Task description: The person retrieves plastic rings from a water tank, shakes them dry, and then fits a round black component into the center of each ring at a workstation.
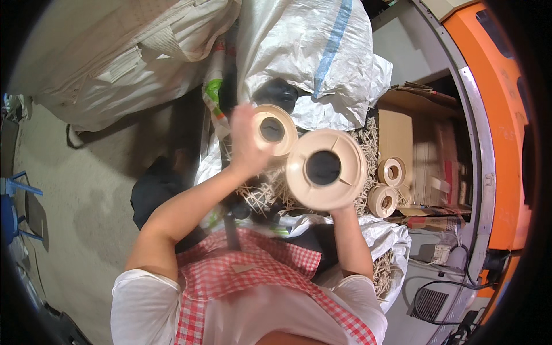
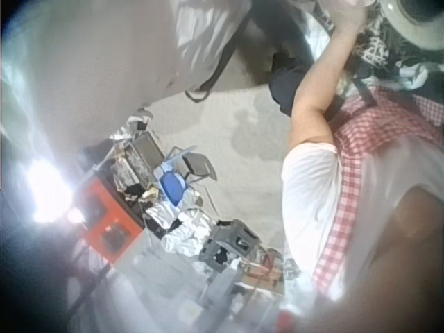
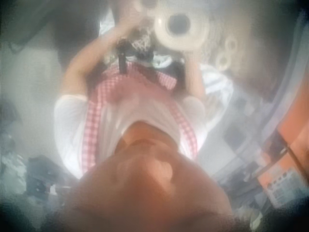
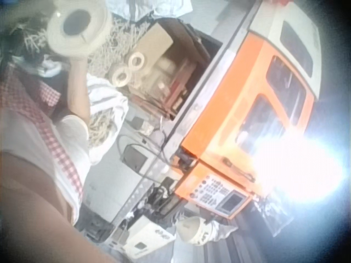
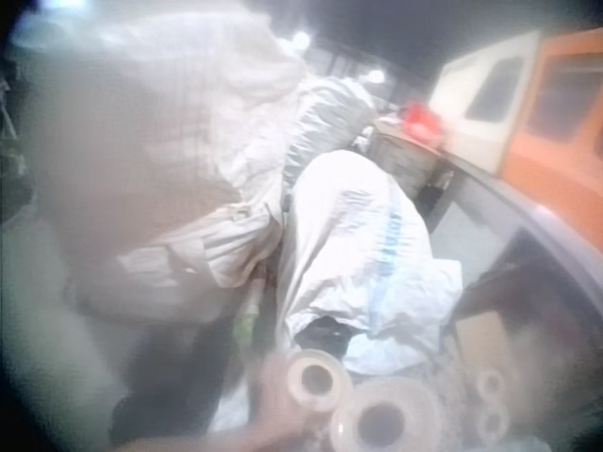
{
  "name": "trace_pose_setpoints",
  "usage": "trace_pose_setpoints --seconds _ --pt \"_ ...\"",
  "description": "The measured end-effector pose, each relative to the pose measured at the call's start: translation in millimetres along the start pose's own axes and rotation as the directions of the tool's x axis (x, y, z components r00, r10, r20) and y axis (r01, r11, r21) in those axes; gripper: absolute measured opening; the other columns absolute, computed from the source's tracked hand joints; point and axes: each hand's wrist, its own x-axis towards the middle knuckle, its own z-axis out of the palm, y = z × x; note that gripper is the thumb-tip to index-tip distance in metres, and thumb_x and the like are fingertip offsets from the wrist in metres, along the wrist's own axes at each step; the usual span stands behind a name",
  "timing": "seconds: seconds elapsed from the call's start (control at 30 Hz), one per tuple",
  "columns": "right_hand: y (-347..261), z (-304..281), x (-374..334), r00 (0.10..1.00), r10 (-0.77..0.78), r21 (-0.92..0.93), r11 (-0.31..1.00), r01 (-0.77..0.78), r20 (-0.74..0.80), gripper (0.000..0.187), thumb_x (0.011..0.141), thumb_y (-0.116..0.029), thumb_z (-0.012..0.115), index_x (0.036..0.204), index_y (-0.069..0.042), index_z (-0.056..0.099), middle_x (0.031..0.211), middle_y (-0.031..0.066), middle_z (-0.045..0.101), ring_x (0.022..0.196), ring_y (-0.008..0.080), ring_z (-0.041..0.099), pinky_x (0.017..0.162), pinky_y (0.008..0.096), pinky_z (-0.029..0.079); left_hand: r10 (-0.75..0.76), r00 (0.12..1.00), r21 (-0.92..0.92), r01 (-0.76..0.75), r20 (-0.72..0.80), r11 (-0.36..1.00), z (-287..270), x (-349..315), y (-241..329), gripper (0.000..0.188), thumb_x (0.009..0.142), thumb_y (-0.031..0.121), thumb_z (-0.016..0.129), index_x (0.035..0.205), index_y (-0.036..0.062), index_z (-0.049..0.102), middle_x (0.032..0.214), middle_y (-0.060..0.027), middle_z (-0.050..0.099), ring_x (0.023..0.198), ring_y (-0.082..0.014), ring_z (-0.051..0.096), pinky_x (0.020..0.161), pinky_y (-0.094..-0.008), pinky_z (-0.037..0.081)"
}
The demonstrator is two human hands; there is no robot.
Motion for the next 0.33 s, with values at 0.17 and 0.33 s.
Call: trace_pose_setpoints --seconds 0.17,0.33 --pt "-6 18 71 0.885 -0.459 -0.348 0.844 0.409 -0.074 0.051 0.078 -0.018 0.06 0.123 0.003 0.048 0.118 0.0157 0.055 0.105 0.0238 0.054 0.091 0.0329 0.043 -0.8 0.598 -0.216 0.776 -0.045 0.593 37 -42 -60 0.06 0.074 0.012 0.064 0.124 -0.0078 0.038 0.119 -0.0271 0.045 0.114 -0.0409 0.042 0.099 -0.0442 0.032" --pt "6 43 120 0.648 -0.722 -0.842 0.177 0.509 0.24 0.062 0.071 -0.023 0.064 0.127 -0.001 0.049 0.119 0.0196 0.054 0.108 0.0334 0.052 0.094 0.041 0.041 -0.922 0.135 0.131 0.972 0.364 0.194 41 -42 -58 0.067 0.074 0.016 0.063 0.131 -0.0041 0.035 0.14 -0.0269 0.032 0.131 -0.04 0.029 0.106 -0.0382 0.029"
